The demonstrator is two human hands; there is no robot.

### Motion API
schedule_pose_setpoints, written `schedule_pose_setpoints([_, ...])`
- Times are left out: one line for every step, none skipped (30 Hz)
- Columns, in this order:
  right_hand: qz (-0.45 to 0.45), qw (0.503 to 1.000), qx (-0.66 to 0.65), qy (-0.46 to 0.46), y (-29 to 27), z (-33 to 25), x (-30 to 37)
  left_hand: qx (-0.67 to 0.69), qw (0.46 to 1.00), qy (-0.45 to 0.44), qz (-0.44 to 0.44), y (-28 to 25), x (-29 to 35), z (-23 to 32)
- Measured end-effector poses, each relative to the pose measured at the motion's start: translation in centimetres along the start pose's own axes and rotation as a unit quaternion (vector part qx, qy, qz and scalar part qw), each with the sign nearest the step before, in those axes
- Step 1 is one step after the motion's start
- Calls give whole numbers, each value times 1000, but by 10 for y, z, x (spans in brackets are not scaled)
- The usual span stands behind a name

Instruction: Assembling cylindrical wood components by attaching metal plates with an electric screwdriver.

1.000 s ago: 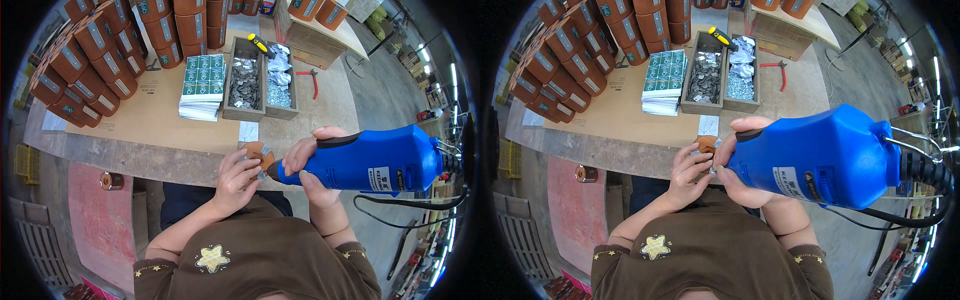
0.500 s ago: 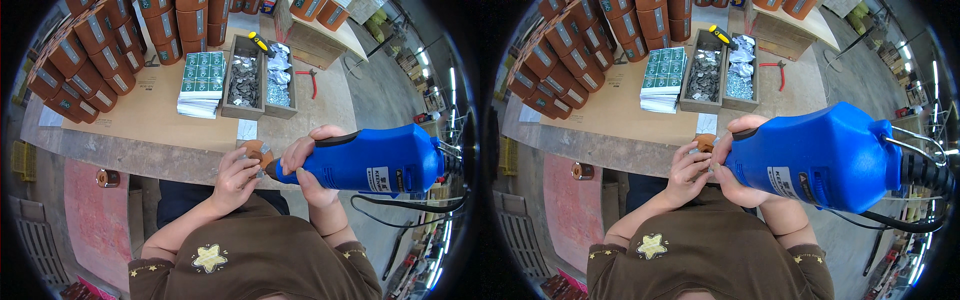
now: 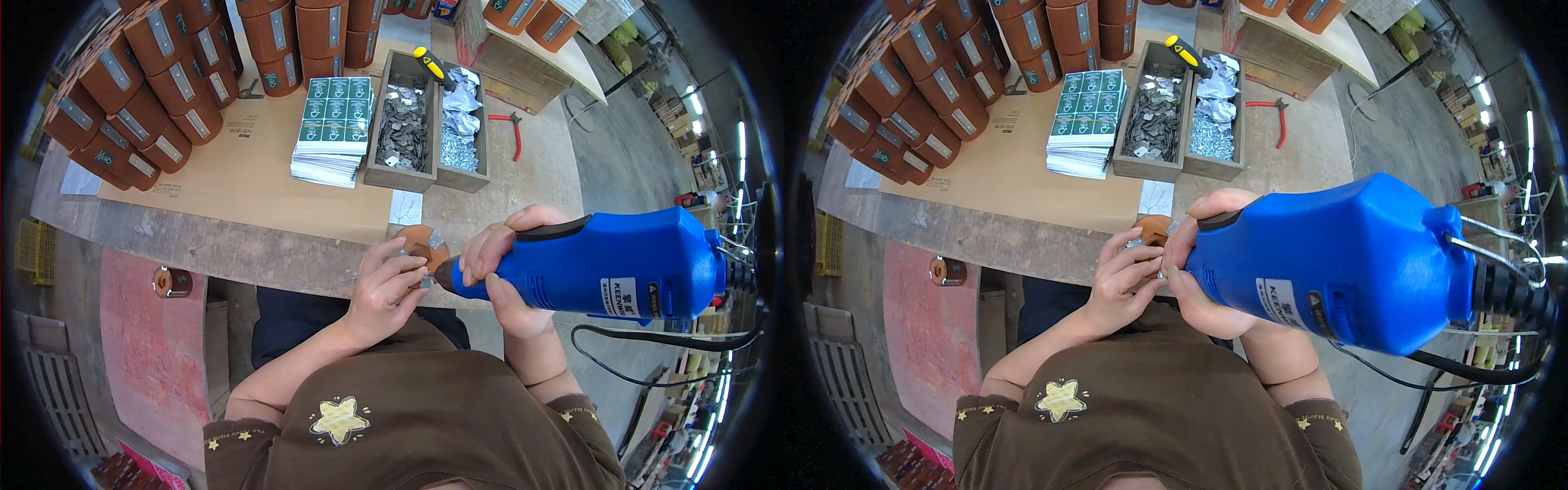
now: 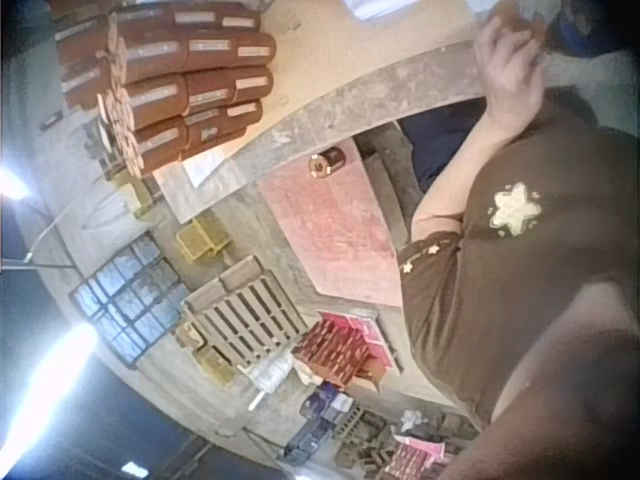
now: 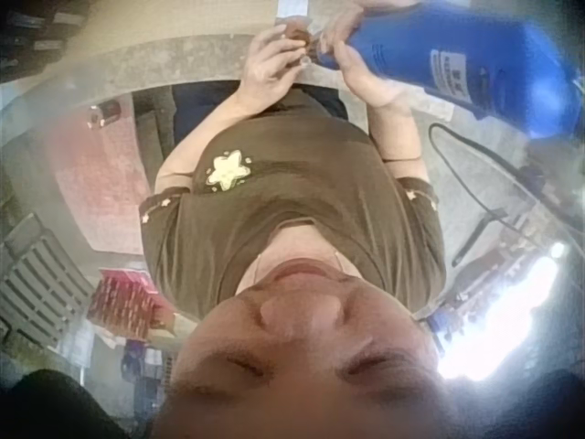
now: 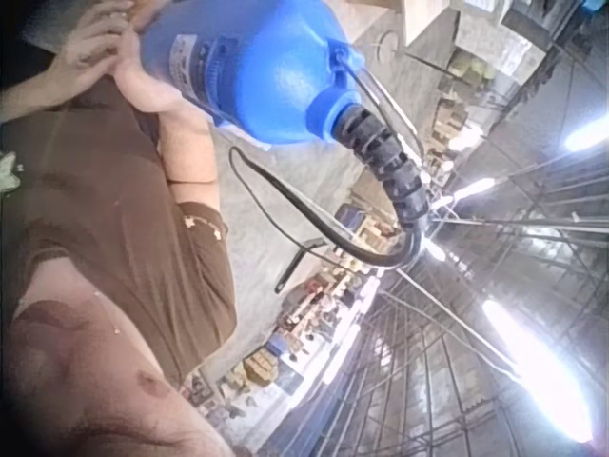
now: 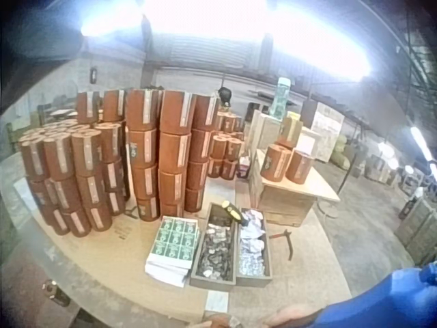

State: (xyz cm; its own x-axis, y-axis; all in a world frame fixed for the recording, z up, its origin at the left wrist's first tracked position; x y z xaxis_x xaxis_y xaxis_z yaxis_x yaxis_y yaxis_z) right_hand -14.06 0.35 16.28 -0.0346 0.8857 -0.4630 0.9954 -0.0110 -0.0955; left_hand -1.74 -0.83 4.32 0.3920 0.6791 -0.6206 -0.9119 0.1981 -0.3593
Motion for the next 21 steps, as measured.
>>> schedule_pose_setpoints([-11, 1000, 3, -2, 0, 1, 0, 0, 1000, -1, 1, 0, 0, -1])
schedule_pose_setpoints([-22, 1000, 6, -3, 1, 2, 0, 1, 1000, -1, -1, 0, 1, -1])
schedule_pose_setpoints([-22, 1000, 6, -2, 2, 2, 0, 3, 1000, -2, -3, 1, 1, -1])
schedule_pose_setpoints([-27, 1000, 2, -2, 3, 2, 0, 3, 1000, -3, -3, 0, 2, -2])
schedule_pose_setpoints([-32, 999, -3, -2, 4, 2, -1, 4, 1000, -4, -4, 0, 2, -2])
schedule_pose_setpoints([-33, 999, -3, -1, 5, 2, -1, 4, 1000, -6, -5, 1, 2, -2])
schedule_pose_setpoints([-28, 1000, -6, 1, 5, 3, 0, 5, 1000, -7, -5, 1, 2, -2])
schedule_pose_setpoints([-22, 1000, -9, 2, 5, 3, 0, 4, 1000, -6, -4, 1, 2, -2])
schedule_pose_setpoints([-23, 1000, -9, 3, 5, 4, 0, 2, 1000, -4, -4, 1, 2, -2])
schedule_pose_setpoints([-24, 1000, -19, -1, 6, 4, 0, 3, 1000, -5, -4, 1, 2, -2])
schedule_pose_setpoints([-26, 999, -30, -6, 6, 4, 0, 2, 1000, -5, -5, 1, 2, -3])
schedule_pose_setpoints([-26, 999, -30, -5, 7, 4, 0, 2, 1000, -4, -6, 1, 3, -3])
schedule_pose_setpoints([-28, 999, -23, -1, 7, 4, 1, 2, 1000, -4, -6, 1, 3, -3])
schedule_pose_setpoints([-30, 999, -16, 2, 8, 4, 1, 1, 1000, -4, -8, 0, 2, -3])
schedule_pose_setpoints([-30, 999, -16, 3, 8, 4, 1, -1, 1000, -4, -10, 0, 2, -3])
schedule_pose_setpoints([-35, 999, -2, 0, 9, 4, 2, -1, 1000, -4, -10, 1, 2, -3])
schedule_pose_setpoints([-41, 999, 12, -2, 10, 3, 2, 1, 1000, -4, -8, 1, 3, -3])
schedule_pose_setpoints([-40, 999, 11, -2, 10, 3, 2, 3, 1000, -4, -7, 0, 3, -3])
schedule_pose_setpoints([-36, 999, 0, -7, 9, 2, 1, 2, 1000, -3, -7, 0, 2, -2])
schedule_pose_setpoints([-32, 999, -12, -12, 9, 0, 0, -2, 1000, -6, -7, 0, 2, -2])
schedule_pose_setpoints([-31, 999, -13, -14, 9, 0, 1, -6, 1000, -9, -7, -1, 2, -1])
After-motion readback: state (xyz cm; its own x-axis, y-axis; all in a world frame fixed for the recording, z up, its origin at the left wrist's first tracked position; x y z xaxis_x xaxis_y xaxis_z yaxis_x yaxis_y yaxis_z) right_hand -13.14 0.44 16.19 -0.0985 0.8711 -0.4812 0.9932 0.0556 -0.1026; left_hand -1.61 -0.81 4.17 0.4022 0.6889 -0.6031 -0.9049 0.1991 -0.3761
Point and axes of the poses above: each hand's wrist, its own x-axis away from the middle knuckle, its own y-axis out of the palm, z = x × y, the point moved 5 cm from there along -x, towards the middle knuckle, and after that the axes turned 1 degree about y, right-handed, at the moved point
